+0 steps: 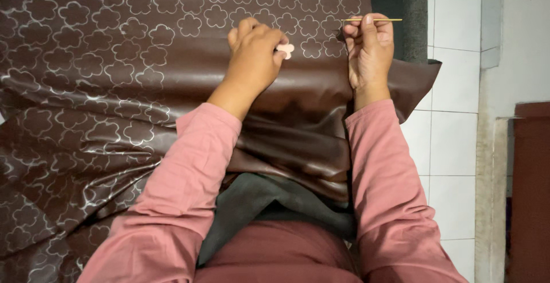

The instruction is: The person sits on the floor with a large sheet of brown patterned material spread out and traces around a small flower-shaped paper template with a wooden stylus, repositioning the template repeatedly to draw outlines onto the material.

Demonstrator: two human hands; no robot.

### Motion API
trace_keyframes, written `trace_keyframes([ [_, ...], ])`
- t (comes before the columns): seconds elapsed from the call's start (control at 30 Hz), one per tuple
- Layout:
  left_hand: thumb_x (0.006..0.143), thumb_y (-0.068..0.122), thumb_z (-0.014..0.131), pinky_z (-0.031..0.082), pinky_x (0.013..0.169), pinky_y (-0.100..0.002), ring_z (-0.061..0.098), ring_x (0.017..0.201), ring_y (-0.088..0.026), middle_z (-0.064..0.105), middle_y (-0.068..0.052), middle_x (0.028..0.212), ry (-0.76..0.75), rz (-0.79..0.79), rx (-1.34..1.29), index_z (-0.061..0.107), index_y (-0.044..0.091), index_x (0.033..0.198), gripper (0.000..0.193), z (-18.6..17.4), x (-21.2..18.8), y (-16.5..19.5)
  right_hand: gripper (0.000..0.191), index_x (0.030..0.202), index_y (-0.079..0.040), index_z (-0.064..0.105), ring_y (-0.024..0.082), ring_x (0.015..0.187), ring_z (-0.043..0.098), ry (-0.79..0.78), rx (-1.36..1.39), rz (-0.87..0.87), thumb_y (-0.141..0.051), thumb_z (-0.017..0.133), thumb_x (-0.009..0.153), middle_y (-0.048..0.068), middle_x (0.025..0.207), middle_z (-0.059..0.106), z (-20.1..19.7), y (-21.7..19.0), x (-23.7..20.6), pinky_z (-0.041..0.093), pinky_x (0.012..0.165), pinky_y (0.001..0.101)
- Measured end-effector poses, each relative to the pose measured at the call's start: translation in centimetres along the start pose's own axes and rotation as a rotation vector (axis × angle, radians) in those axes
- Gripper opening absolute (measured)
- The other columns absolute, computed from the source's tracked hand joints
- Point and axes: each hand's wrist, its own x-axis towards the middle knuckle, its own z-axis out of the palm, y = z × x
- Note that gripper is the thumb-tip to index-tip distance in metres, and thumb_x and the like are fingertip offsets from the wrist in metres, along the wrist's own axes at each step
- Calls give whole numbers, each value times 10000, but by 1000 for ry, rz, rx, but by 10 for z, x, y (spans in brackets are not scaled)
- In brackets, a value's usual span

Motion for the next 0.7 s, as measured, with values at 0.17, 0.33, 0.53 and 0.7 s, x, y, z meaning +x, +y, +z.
trace_keyframes([
  [0.17, 763, 169, 858, 362, 993, -481, 553, 1125, -260, 729, 8, 979, 68, 40, 2, 793, 154, 895, 148, 3, -1, 5, 121, 1118, -75, 563, 169, 869, 702, 7, -2, 0, -132, 657, 1068, 102, 1013, 708, 0, 1, 1, 600, 859, 310],
  [0.33, 722, 222, 884, 353, 935, -478, 546, 1093, -267, 740, 22, 932, 44, -31, -1, 828, 160, 843, 147, 6, 4, 9, 119, 1115, -78, 565, 167, 862, 702, 14, -11, 6, -134, 657, 1064, 95, 1015, 709, 0, 0, 1, 602, 852, 309],
  [0.53, 721, 230, 879, 362, 931, -468, 540, 1110, -274, 730, 26, 954, 78, -28, 13, 832, 174, 842, 142, 10, 3, 15, 120, 1130, -68, 564, 172, 885, 704, -17, -5, 0, -132, 655, 1086, 104, 1028, 704, -3, -1, 1, 599, 873, 308],
  [0.7, 734, 192, 857, 373, 903, -470, 552, 1079, -268, 710, 18, 942, 35, -24, 31, 836, 168, 849, 120, 11, 1, 14, 119, 1120, -79, 566, 171, 862, 706, 15, -7, -6, -131, 656, 1063, 105, 1015, 708, -2, 0, 2, 597, 837, 303],
])
